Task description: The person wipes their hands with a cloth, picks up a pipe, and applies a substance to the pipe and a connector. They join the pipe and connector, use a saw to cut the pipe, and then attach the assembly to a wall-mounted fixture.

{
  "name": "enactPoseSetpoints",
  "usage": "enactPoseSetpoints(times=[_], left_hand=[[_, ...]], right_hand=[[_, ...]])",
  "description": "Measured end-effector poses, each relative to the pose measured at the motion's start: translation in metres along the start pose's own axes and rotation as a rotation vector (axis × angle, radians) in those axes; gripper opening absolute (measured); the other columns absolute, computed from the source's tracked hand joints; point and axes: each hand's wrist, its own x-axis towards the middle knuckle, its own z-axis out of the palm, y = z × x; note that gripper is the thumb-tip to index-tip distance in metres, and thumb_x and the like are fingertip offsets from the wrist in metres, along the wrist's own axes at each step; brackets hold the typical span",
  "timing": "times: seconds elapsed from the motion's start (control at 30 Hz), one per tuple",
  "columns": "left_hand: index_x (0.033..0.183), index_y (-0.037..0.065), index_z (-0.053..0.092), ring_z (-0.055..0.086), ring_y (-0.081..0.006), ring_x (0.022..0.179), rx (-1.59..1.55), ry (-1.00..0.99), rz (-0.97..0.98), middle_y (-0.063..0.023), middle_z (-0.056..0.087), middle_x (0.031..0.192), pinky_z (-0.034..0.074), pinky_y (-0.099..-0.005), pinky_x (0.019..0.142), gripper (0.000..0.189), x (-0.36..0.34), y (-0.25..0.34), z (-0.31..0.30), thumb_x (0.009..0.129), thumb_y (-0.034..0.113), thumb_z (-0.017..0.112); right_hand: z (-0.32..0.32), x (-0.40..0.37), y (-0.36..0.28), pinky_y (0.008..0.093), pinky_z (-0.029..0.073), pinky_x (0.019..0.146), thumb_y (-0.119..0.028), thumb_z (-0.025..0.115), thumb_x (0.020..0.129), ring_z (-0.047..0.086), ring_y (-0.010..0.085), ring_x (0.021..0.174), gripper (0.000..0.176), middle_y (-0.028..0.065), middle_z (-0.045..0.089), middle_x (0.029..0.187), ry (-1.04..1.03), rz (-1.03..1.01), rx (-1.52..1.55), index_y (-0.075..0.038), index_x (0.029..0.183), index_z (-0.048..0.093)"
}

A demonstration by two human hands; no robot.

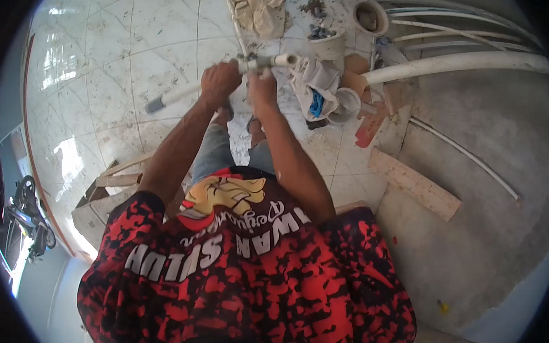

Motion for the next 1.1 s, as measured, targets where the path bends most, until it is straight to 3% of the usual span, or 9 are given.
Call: enactPoseSetpoints(times=[0.13, 0.33, 0.5, 0.57, 0.7, 0.77, 0.8, 0.87, 1.1], left_hand=[[0.077, 0.004, 0.061, 0.064, -0.0322, 0.071, -0.037, 0.011, -0.068, -0.0178, 0.063, 0.074, 0.051, -0.042, 0.064, 0.018, 0.002, -0.006, -0.008, 0.079, 0.016, 0.048], [0.084, 0.006, 0.059, 0.063, -0.0341, 0.074, -0.063, -0.034, -0.047, -0.0174, 0.064, 0.077, 0.049, -0.0444, 0.067, 0.016, 0.003, -0.003, -0.005, 0.078, 0.018, 0.049], [0.075, 0.004, 0.061, 0.064, -0.0318, 0.071, -0.025, 0.034, -0.008, -0.0182, 0.064, 0.074, 0.051, -0.0415, 0.063, 0.017, 0.004, -0.008, -0.008, 0.077, 0.014, 0.047], [0.075, 0.004, 0.061, 0.064, -0.0317, 0.071, -0.027, 0.033, -0.001, -0.0182, 0.064, 0.074, 0.051, -0.0413, 0.063, 0.017, 0.007, -0.004, -0.006, 0.077, 0.014, 0.047], [0.074, 0.005, 0.06, 0.064, -0.0312, 0.069, -0.034, 0.031, -0.011, -0.0169, 0.064, 0.073, 0.051, -0.041, 0.061, 0.016, 0.0, 0.005, 0.0, 0.077, 0.014, 0.047], [0.074, 0.006, 0.06, 0.064, -0.0309, 0.067, 0.001, 0.057, -0.037, -0.016, 0.063, 0.071, 0.051, -0.0408, 0.06, 0.016, 0.002, -0.003, 0.0, 0.078, 0.015, 0.048], [0.074, 0.006, 0.06, 0.064, -0.0309, 0.067, -0.007, 0.073, -0.042, -0.016, 0.063, 0.071, 0.051, -0.0408, 0.06, 0.016, 0.013, -0.004, -0.004, 0.078, 0.015, 0.048], [0.075, 0.006, 0.061, 0.064, -0.0311, 0.067, 0.001, 0.104, 0.005, -0.0155, 0.063, 0.071, 0.051, -0.0405, 0.061, 0.017, 0.008, -0.009, -0.007, 0.078, 0.016, 0.048], [0.08, 0.005, 0.058, 0.063, -0.0338, 0.073, -0.049, -0.017, -0.05, -0.0177, 0.063, 0.076, 0.049, -0.044, 0.066, 0.017, 0.015, -0.008, -0.01, 0.079, 0.019, 0.049]], right_hand=[[-0.017, -0.05, 0.019, 0.0265, 0.033, 0.038, -0.013, 0.053, 0.081, 0.042, 0.0087, 0.048, 0.009, 0.001, 0.046, 0.063, 0.043, -0.159, -0.126, -0.005, 0.081, 0.049], [0.003, -0.002, 0.007, 0.0247, 0.031, 0.036, -0.015, 0.056, 0.08, 0.041, 0.0088, 0.045, 0.014, 0.0015, 0.047, 0.063, 0.025, -0.05, -0.08, -0.004, 0.086, 0.05], [-0.017, -0.059, 0.011, 0.0248, 0.028, 0.034, -0.014, 0.056, 0.081, 0.036, 0.0087, 0.041, 0.011, -0.0005, 0.043, 0.06, -0.005, 0.137, -0.045, -0.008, 0.086, 0.048], [-0.02, -0.002, 0.035, 0.0236, 0.026, 0.034, -0.013, 0.055, 0.082, 0.034, 0.0088, 0.04, 0.014, -0.0002, 0.042, 0.061, 0.066, -0.294, -0.25, -0.008, 0.091, 0.047], [0.0, -0.001, 0.004, 0.023, 0.027, 0.034, -0.013, 0.055, 0.082, 0.036, 0.0076, 0.04, 0.011, -0.0001, 0.043, 0.061, 0.011, 0.044, -0.005, -0.009, 0.089, 0.047], [-0.024, -0.017, 0.043, 0.0228, 0.028, 0.034, -0.013, 0.055, 0.082, 0.037, 0.007, 0.04, 0.01, -0.0005, 0.043, 0.06, 0.08, -0.379, -0.211, -0.009, 0.087, 0.047], [-0.027, -0.024, 0.031, 0.0228, 0.028, 0.034, -0.013, 0.055, 0.082, 0.037, 0.007, 0.04, 0.01, -0.0005, 0.043, 0.06, 0.072, -0.392, -0.221, -0.009, 0.087, 0.047], [-0.028, -0.059, 0.013, 0.0227, 0.028, 0.034, -0.013, 0.056, 0.082, 0.037, 0.0076, 0.04, 0.011, -0.0006, 0.042, 0.059, 0.062, 0.014, -0.098, -0.009, 0.088, 0.047], [-0.013, -0.019, 0.013, 0.0229, 0.028, 0.033, -0.015, 0.056, 0.082, 0.037, 0.0083, 0.038, 0.012, 0.0003, 0.043, 0.059, 0.027, -0.087, -0.113, -0.008, 0.086, 0.047]])
